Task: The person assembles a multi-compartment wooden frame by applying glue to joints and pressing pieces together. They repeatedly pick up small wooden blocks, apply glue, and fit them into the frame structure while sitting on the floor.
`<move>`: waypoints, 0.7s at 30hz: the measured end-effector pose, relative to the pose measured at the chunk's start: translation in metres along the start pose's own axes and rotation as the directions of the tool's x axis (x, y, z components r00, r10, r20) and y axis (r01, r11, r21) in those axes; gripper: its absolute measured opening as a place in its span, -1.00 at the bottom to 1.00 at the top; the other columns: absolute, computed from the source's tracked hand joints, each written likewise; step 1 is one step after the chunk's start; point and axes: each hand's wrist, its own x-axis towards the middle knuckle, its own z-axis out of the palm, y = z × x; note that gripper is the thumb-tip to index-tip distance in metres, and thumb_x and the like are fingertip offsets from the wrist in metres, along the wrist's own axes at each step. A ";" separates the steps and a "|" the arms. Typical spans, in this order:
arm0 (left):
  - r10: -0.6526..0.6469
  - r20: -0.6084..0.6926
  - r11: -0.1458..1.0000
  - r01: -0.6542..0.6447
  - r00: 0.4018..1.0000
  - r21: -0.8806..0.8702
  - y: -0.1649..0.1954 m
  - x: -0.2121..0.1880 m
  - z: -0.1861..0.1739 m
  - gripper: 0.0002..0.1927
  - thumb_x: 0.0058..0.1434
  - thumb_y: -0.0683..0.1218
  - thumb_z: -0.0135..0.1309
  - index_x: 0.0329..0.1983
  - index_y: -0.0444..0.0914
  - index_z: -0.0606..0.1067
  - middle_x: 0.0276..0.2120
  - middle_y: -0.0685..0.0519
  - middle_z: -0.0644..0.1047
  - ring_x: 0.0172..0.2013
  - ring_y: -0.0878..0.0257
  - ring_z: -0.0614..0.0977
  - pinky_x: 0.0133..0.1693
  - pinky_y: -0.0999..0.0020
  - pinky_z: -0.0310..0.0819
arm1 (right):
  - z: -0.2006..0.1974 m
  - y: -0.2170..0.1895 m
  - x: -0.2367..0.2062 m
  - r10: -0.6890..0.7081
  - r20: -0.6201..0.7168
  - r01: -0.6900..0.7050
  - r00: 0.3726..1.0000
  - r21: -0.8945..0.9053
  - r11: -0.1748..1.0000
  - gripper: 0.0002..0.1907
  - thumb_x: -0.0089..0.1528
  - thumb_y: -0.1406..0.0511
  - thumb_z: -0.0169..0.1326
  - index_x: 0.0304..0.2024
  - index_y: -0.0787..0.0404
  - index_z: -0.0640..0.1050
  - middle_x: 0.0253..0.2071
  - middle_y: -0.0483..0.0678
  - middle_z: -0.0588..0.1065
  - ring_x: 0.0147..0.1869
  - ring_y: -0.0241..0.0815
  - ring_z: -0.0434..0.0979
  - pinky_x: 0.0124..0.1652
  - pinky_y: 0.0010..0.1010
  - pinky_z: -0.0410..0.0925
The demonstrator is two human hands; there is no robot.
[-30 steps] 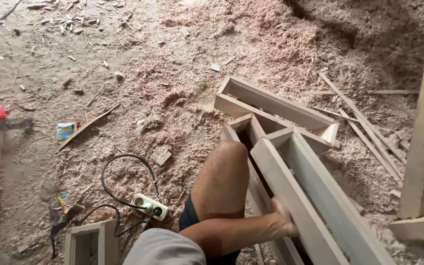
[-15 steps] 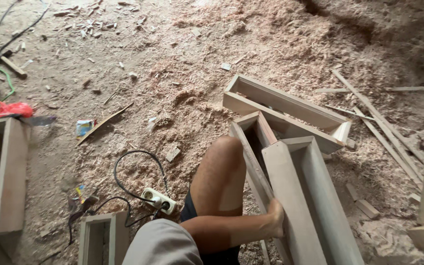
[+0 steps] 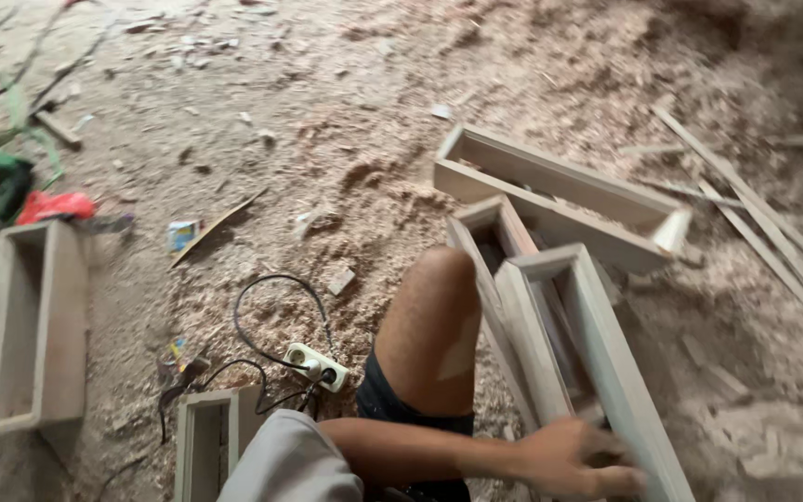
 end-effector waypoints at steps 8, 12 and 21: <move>0.230 -0.061 0.969 -0.223 0.971 0.103 0.047 0.050 0.017 -0.37 0.38 0.10 0.12 0.42 -0.28 0.36 0.22 -0.24 0.53 0.18 -0.09 0.60 0.15 0.05 0.54 | -0.071 -0.003 -0.050 0.170 0.548 -0.070 0.819 -0.198 0.978 -0.65 0.38 0.22 0.01 0.14 0.25 0.52 -0.11 0.00 0.56 -0.17 -0.19 0.58 -0.22 -0.33 0.51; 0.146 -0.119 0.988 -0.140 0.982 0.061 0.038 0.054 0.017 -0.58 0.38 -0.07 0.14 0.26 -0.31 0.49 -0.01 -0.12 0.62 -0.14 0.19 0.69 -0.15 0.30 0.66 | -0.036 -0.016 -0.063 0.080 0.695 -0.123 0.714 0.012 0.992 -0.72 0.35 0.34 0.00 0.10 0.28 0.50 -0.11 -0.03 0.57 -0.14 -0.25 0.60 -0.17 -0.34 0.55; 0.253 -0.192 0.878 -0.142 0.948 0.457 -0.005 0.104 -0.038 -0.77 0.38 -0.13 0.11 0.06 -0.29 0.55 -0.20 -0.08 0.69 -0.47 0.18 0.70 -0.56 0.36 0.55 | -0.031 -0.026 0.060 -0.090 0.716 0.399 0.692 -0.275 0.875 -0.75 0.34 0.30 0.01 0.02 0.18 0.61 -0.12 -0.05 0.62 -0.53 -0.35 0.46 -0.62 -0.56 0.35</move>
